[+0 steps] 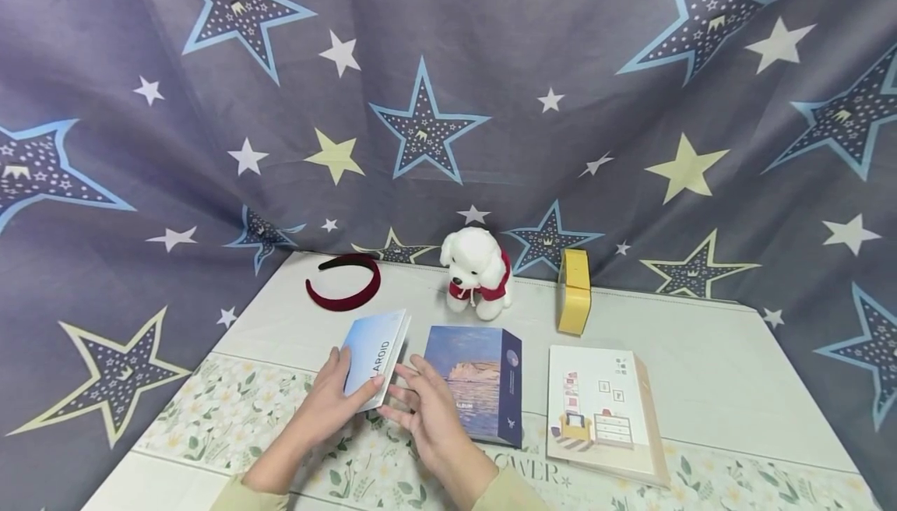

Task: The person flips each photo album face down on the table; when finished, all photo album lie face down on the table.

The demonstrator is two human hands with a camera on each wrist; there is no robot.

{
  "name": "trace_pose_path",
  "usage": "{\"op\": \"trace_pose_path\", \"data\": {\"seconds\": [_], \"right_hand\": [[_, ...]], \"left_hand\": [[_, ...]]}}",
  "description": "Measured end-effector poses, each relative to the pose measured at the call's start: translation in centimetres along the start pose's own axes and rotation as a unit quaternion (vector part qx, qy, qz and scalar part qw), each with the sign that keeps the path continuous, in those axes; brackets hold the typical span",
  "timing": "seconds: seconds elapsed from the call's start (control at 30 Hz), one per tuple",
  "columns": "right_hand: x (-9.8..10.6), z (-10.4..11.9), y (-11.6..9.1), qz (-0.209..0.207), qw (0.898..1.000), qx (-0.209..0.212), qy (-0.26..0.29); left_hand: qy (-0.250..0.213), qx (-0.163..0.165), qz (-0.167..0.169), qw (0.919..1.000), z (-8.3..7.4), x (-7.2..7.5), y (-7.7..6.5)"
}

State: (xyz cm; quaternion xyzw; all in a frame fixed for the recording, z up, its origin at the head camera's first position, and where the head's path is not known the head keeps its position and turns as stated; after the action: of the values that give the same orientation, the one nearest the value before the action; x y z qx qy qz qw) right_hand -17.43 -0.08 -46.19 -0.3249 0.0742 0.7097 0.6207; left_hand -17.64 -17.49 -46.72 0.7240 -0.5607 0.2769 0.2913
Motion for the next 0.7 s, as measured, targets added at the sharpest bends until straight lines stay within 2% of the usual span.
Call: {"op": "trace_pose_path", "data": {"seconds": [0.2,0.4,0.47,0.6,0.7], "right_hand": [[-0.1,-0.2,0.4,0.004,1.000,-0.009,0.002],[-0.4,-0.7,0.7,0.033,0.999,-0.011,-0.018],[-0.6,-0.9,0.8,0.039,0.999,-0.009,-0.022],[-0.9,-1.2,1.1,0.045,0.998,-0.013,-0.034],[-1.0,-1.4,1.2,0.045,0.998,-0.013,-0.051]], "left_hand": [[-0.051,0.025,0.019,0.9982,-0.3,0.2,-0.3],[-0.107,0.047,0.041,0.9923,-0.3,0.5,-0.6],[-0.133,0.044,0.048,0.9890,-0.5,0.5,-0.7],[-0.208,0.018,0.062,0.9759,-0.8,0.3,-0.7],[-0.235,0.015,0.063,0.9699,-0.9,0.2,-0.6]]}}
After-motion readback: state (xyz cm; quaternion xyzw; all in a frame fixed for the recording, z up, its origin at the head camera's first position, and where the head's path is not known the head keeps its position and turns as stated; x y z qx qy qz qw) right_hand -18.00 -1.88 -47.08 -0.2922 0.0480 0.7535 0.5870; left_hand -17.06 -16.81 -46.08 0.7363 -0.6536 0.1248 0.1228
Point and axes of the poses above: each hand's wrist, its own y-axis towards the middle knuckle, its own x-axis out of the back of the hand, z = x × y, the point moved 2 cm from there along y, towards the middle knuckle, and after that the axes turned 12 degrees about -z, right-handed, at the moved point
